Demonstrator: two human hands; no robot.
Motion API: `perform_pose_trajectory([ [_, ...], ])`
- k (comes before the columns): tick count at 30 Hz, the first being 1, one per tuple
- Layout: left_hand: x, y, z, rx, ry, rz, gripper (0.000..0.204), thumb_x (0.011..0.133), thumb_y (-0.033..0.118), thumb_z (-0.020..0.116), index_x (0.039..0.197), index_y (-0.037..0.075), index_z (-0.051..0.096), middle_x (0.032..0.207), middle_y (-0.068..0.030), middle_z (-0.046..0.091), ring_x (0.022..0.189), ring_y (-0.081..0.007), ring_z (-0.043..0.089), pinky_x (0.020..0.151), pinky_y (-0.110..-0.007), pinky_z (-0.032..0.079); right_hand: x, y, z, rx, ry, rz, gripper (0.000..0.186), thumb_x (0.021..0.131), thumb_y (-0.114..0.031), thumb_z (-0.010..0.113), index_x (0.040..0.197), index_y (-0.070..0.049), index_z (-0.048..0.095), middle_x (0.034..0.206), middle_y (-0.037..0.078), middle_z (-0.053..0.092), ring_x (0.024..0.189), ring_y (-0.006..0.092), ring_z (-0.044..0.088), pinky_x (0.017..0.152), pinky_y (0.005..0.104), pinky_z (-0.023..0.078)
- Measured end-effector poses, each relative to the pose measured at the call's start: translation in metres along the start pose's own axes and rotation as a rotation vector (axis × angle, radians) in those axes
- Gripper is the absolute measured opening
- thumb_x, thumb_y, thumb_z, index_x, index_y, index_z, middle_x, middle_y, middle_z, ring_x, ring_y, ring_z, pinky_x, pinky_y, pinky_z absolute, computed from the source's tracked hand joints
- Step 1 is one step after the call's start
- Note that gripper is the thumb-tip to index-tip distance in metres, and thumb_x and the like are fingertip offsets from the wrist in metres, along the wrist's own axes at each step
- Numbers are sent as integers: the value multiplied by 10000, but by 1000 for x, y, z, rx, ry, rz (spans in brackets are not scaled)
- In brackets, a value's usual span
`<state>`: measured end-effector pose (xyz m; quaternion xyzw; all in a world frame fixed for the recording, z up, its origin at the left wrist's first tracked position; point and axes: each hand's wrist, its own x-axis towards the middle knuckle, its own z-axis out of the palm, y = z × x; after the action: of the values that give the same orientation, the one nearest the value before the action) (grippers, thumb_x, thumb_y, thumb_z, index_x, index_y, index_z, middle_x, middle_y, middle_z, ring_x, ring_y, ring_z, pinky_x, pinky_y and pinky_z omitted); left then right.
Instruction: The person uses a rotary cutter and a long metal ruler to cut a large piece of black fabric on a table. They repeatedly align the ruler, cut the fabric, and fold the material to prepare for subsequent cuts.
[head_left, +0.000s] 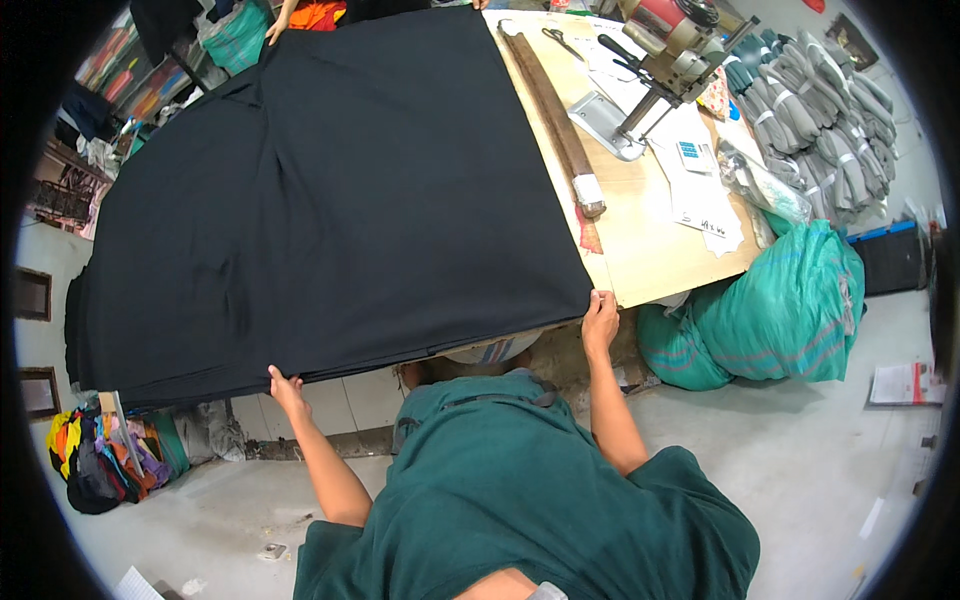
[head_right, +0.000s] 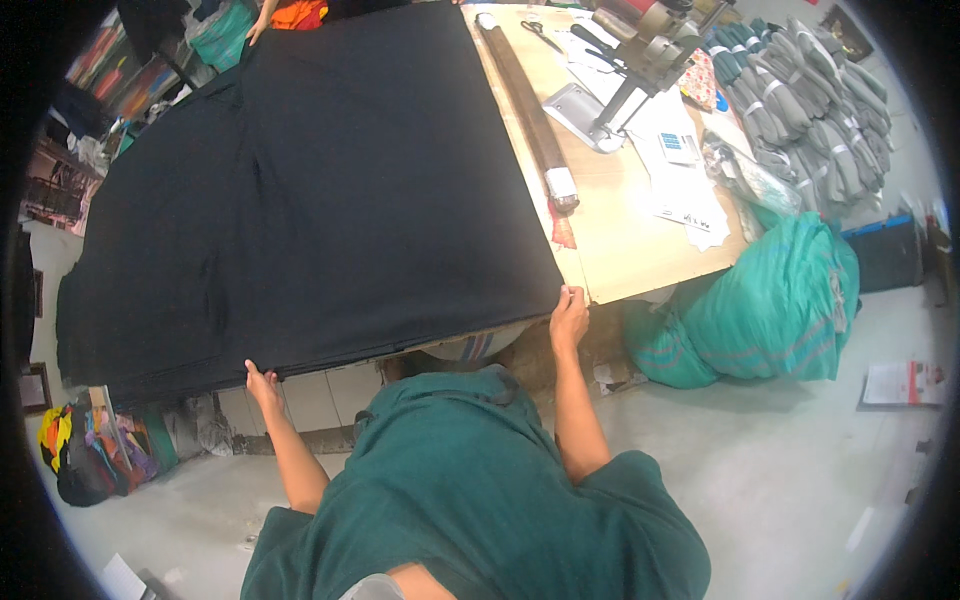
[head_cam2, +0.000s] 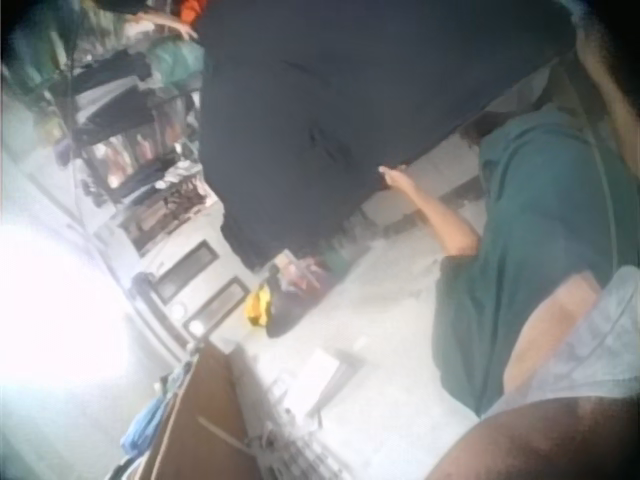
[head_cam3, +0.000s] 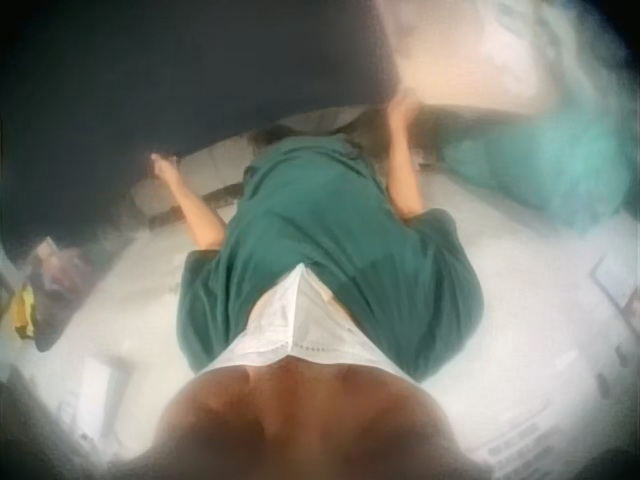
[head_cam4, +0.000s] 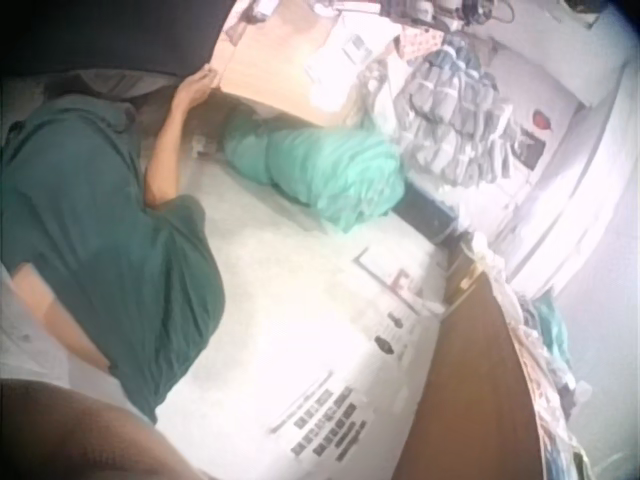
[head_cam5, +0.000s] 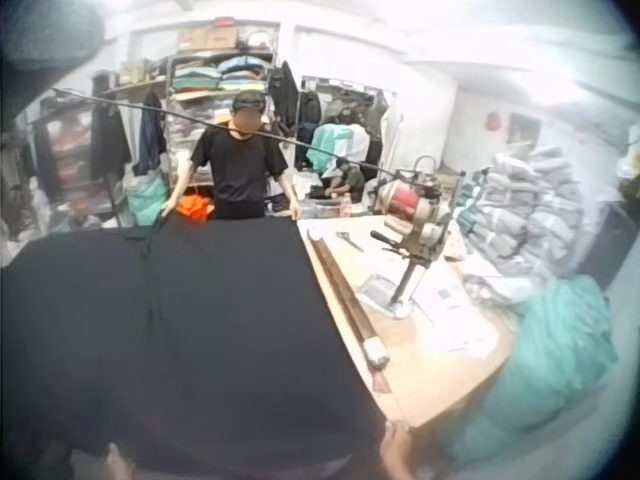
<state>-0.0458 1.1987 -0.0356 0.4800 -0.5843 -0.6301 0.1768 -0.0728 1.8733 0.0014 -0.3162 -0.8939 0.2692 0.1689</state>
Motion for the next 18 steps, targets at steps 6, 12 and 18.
perform_pose_trajectory([
  [6, 1, -1, -6, 115, -48, 41, 562, 1076, 558, 601, 1105, 2, 675, 940, -48, 675, 765, -153, 622, 649, -290, 519, 10, 10, 0, 1, -81, 67, 256, 1037, -306, 664, 1114, -63, 666, 1062, 234, 730, 990, 436, 688, 887, 536, 511],
  [12, -26, 25, 7, 87, -13, 165, 520, 1085, 527, 604, 1002, 20, 682, 870, -39, 659, 687, -126, 591, 585, -276, 483, 8, 18, 7, 41, -41, -17, 270, 1037, -181, 635, 1285, -74, 628, 900, 193, 687, 894, 398, 671, 852, 506, 506],
  [18, -67, 65, 19, -90, 178, 360, 508, 1091, 505, 604, 983, 16, 691, 834, -29, 653, 646, -112, 544, 543, -255, 438, 19, -8, -13, 51, 32, -53, 278, 1051, -139, 593, 1324, -94, 612, 760, 121, 613, 738, 331, 617, 758, 488, 478],
])
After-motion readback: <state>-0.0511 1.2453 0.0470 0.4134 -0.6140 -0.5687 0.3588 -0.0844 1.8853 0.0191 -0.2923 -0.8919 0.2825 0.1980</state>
